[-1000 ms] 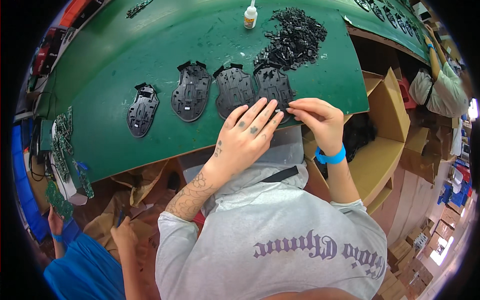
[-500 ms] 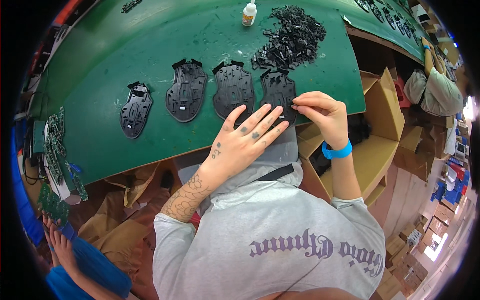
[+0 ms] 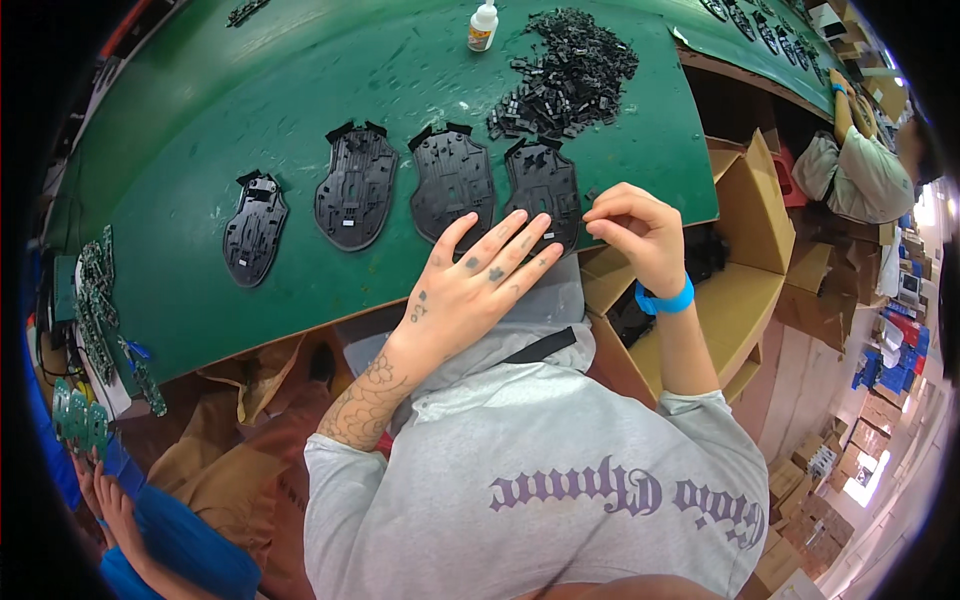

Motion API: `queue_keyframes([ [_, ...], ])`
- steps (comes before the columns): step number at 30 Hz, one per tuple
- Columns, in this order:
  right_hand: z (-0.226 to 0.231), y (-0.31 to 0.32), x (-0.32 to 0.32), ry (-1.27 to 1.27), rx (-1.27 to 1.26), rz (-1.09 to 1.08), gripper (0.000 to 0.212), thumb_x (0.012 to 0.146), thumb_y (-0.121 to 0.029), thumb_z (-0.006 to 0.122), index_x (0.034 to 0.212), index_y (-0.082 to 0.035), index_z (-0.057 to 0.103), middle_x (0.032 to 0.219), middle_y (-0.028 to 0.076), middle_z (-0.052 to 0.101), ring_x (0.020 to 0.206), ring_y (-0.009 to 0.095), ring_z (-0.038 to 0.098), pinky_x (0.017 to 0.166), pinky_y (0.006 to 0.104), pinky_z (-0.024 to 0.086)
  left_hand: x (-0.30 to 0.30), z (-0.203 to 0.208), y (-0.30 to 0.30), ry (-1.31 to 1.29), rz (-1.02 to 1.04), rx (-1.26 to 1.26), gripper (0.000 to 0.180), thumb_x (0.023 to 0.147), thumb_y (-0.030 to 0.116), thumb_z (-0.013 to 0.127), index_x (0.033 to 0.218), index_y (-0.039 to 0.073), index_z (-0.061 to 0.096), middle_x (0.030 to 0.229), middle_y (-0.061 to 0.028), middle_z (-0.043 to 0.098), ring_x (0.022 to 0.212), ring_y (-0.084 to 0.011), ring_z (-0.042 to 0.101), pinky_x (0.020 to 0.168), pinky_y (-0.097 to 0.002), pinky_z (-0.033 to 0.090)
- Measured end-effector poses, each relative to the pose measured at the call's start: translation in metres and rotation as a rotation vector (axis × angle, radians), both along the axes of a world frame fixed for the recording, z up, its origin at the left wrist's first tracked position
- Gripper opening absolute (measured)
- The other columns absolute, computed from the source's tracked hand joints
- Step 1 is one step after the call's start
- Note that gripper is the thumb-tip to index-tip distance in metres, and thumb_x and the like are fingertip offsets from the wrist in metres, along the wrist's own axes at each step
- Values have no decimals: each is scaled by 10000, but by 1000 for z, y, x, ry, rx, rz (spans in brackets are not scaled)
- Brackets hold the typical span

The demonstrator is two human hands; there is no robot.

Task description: Applying adhesive and assembling internal components into computer mouse bottom shells on a factory production line.

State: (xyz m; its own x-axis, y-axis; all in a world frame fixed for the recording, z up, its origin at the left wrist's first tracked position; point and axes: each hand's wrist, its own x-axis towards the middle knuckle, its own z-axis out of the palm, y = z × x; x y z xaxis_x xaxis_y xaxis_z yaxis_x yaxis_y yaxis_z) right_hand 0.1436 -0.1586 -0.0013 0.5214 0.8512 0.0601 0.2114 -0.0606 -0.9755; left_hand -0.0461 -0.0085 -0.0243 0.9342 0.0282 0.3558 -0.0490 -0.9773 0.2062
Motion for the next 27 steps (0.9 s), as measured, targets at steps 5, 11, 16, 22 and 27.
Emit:
queue_keyframes([
  [5, -1, -4, -1, 180, 4, -15, 78, 790, 91, 679, 861, 61, 665, 885, 102, 639, 736, 142, 640, 641, 228, 528, 0, 1, 0, 10, 3, 24, 535, 763, 163, 666, 1281, 269, 590, 1426, 46, 480, 1295, -130, 443, 1085, -406, 295],
  [11, -1, -4, -2, 130, -12, -15, 111, 774, 111, 682, 873, 70, 655, 931, 122, 636, 819, 159, 646, 683, 239, 544, -1, 6, 1, 12, -25, -103, 518, 772, 161, 669, 1279, 233, 594, 1416, 35, 485, 1294, -175, 439, 1081, -418, 301],
  [16, -3, -1, 3, -37, -16, 18, 120, 779, 59, 709, 894, 37, 687, 949, 89, 662, 834, 124, 639, 679, 226, 538, -1, 6, 0, 14, -16, -63, 519, 768, 140, 671, 1275, 224, 598, 1414, 33, 487, 1294, -174, 440, 1076, -420, 311],
  [22, -1, -2, -4, 19, -60, -2, 117, 777, 128, 665, 873, 60, 667, 948, 129, 666, 852, 187, 672, 746, 258, 559, 0, 4, 1, -11, -15, -74, 507, 764, 125, 647, 1263, 207, 606, 1410, 28, 495, 1303, -168, 442, 1081, -422, 310],
  [27, 1, 2, -10, 65, -77, -76, 115, 798, 118, 649, 896, 68, 681, 936, 133, 673, 795, 203, 690, 729, 264, 568, -2, 2, 1, -12, -20, -58, 497, 771, 123, 618, 1262, 193, 607, 1412, 23, 494, 1318, -164, 436, 1092, -426, 300],
])
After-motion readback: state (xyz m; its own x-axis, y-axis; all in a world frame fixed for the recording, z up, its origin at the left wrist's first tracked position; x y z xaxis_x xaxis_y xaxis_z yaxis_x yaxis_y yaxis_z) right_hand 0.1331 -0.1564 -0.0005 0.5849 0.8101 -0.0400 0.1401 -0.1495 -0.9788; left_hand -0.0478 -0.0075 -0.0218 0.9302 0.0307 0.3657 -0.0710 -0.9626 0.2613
